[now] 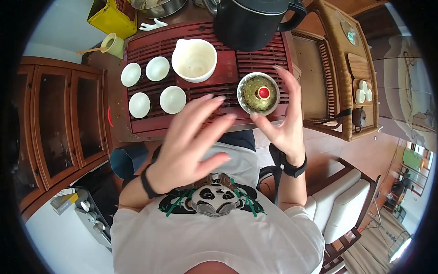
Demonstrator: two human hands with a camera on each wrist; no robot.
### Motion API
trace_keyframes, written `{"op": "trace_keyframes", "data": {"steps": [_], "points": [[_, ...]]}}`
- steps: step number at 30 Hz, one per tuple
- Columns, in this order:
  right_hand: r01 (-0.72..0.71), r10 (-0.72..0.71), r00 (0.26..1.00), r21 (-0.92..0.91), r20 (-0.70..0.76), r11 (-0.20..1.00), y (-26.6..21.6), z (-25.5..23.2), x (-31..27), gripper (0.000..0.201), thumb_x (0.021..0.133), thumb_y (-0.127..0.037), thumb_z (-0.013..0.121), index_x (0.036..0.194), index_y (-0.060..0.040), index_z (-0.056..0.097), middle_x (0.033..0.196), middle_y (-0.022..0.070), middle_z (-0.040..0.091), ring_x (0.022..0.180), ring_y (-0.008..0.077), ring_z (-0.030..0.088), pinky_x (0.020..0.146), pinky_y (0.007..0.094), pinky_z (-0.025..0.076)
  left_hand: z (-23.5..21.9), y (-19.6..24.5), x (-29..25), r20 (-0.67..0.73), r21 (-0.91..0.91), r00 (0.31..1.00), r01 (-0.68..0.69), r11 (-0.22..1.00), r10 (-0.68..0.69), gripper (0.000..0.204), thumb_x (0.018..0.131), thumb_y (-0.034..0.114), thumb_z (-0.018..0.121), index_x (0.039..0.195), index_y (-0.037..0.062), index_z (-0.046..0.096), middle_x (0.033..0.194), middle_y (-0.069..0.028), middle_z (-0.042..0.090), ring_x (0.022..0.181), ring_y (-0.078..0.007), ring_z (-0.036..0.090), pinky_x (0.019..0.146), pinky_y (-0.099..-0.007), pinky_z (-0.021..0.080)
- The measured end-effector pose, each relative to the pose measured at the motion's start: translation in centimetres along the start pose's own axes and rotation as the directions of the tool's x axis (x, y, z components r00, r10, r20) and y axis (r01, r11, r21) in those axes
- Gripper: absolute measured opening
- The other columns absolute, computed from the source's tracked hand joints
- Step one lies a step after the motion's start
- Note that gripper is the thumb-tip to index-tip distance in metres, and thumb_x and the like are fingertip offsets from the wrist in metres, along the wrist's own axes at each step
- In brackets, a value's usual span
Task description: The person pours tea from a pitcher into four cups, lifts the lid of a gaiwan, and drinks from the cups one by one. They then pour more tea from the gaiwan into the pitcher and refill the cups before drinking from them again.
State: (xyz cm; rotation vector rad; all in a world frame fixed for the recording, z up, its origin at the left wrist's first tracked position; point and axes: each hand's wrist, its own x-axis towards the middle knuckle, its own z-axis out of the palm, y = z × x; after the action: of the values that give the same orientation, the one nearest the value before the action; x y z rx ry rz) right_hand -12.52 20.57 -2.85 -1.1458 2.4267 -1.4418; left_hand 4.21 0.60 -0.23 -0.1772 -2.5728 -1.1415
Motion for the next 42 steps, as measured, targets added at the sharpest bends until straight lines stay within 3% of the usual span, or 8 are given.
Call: {"op": "trace_keyframes", "data": {"steps": [4,10,14,18,21,34,39,42], "points": [[-0.157,0.155,0.988,0.285,0.029,0.946,-0.3,1.9,-0.9,0.107,0.072,0.007,0.080,0.160,-0.0044,0.021,0.156,0.0196,0.037,0.142,0.0291,0.044,0.114,0.0408,0.045,4.5,0.4,2.2,-0.012,-0.007,1.000,-0.012,1.000,0.012,0.078,0.078,0.031,0.082,0.147,0.0111,0.053,0.157,-0.0271,0.033,0.143,-0.0464,0.036,0.117,-0.0583,0.031],[-0.175,0.179,0.982,0.057,-0.067,0.983,-0.5,3.0,-0.7,0.111,0.068,-0.004,0.091,0.158,-0.0033,0.026,0.146,0.0186,0.049,0.133,0.0284,0.054,0.111,0.0396,0.046,7.0,-0.1,3.4,0.002,0.044,1.000,0.019,0.999,-0.019,0.082,0.084,0.038,0.077,0.154,0.0129,0.044,0.160,-0.0301,0.026,0.146,-0.0475,0.032,0.120,-0.0613,0.023],[-0.163,0.159,0.982,-0.033,-0.101,0.986,0.5,3.3,-0.7,0.100,0.069,-0.007,0.092,0.152,-0.0031,0.037,0.141,0.0176,0.053,0.127,0.0280,0.058,0.107,0.0399,0.048,7.8,0.0,3.2,-0.016,0.105,0.999,0.032,0.994,-0.031,0.084,0.087,0.046,0.072,0.154,0.0069,0.041,0.159,-0.0316,0.028,0.146,-0.0466,0.032,0.122,-0.0597,0.021],[-0.200,0.205,0.972,0.053,-0.117,0.978,1.2,3.4,-0.9,0.089,0.070,-0.007,0.089,0.146,-0.0032,0.043,0.133,0.0157,0.058,0.121,0.0279,0.061,0.103,0.0395,0.051,8.4,0.5,3.1,-0.030,0.155,0.999,0.039,0.987,-0.035,0.088,0.088,0.053,0.069,0.152,-0.0002,0.040,0.157,-0.0335,0.030,0.147,-0.0461,0.032,0.124,-0.0568,0.021],[-0.191,0.187,0.974,-0.021,-0.130,0.981,1.2,3.3,-0.9,0.090,0.069,-0.009,0.090,0.145,-0.0033,0.043,0.132,0.0158,0.058,0.119,0.0281,0.062,0.101,0.0395,0.051,9.1,0.6,3.0,-0.037,0.083,0.997,0.073,0.994,-0.070,0.088,0.087,0.052,0.069,0.156,0.0056,0.039,0.161,-0.0321,0.024,0.146,-0.0490,0.030,0.121,-0.0611,0.021],[-0.191,0.185,0.973,-0.035,-0.140,0.981,1.3,3.5,-1.0,0.082,0.077,-0.014,0.087,0.144,0.0005,0.043,0.133,0.0186,0.057,0.117,0.0293,0.062,0.098,0.0393,0.052,9.7,1.2,3.7,-0.063,0.072,0.994,0.098,0.993,-0.093,0.090,0.086,0.053,0.069,0.155,0.0037,0.039,0.160,-0.0329,0.025,0.149,-0.0478,0.027,0.122,-0.0601,0.019],[-0.259,0.284,0.946,0.163,-0.158,0.952,2.1,4.2,-1.3,0.078,0.080,-0.014,0.085,0.144,-0.0006,0.043,0.132,0.0176,0.058,0.118,0.0287,0.062,0.098,0.0391,0.052,9.6,0.8,4.3,-0.073,0.133,0.993,0.099,0.986,-0.090,0.086,0.090,0.055,0.063,0.151,-0.0031,0.042,0.161,-0.0326,0.026,0.151,-0.0460,0.024,0.125,-0.0574,0.015],[-0.234,0.254,0.953,0.131,-0.167,0.963,2.4,4.2,-1.3,0.076,0.082,-0.015,0.084,0.144,-0.0015,0.043,0.133,0.0174,0.058,0.118,0.0285,0.062,0.099,0.0390,0.052,9.5,0.8,4.2,-0.067,0.124,0.993,0.102,0.987,-0.094,0.086,0.091,0.056,0.062,0.150,-0.0029,0.043,0.161,-0.0318,0.027,0.152,-0.0453,0.023,0.125,-0.0579,0.015]]}}
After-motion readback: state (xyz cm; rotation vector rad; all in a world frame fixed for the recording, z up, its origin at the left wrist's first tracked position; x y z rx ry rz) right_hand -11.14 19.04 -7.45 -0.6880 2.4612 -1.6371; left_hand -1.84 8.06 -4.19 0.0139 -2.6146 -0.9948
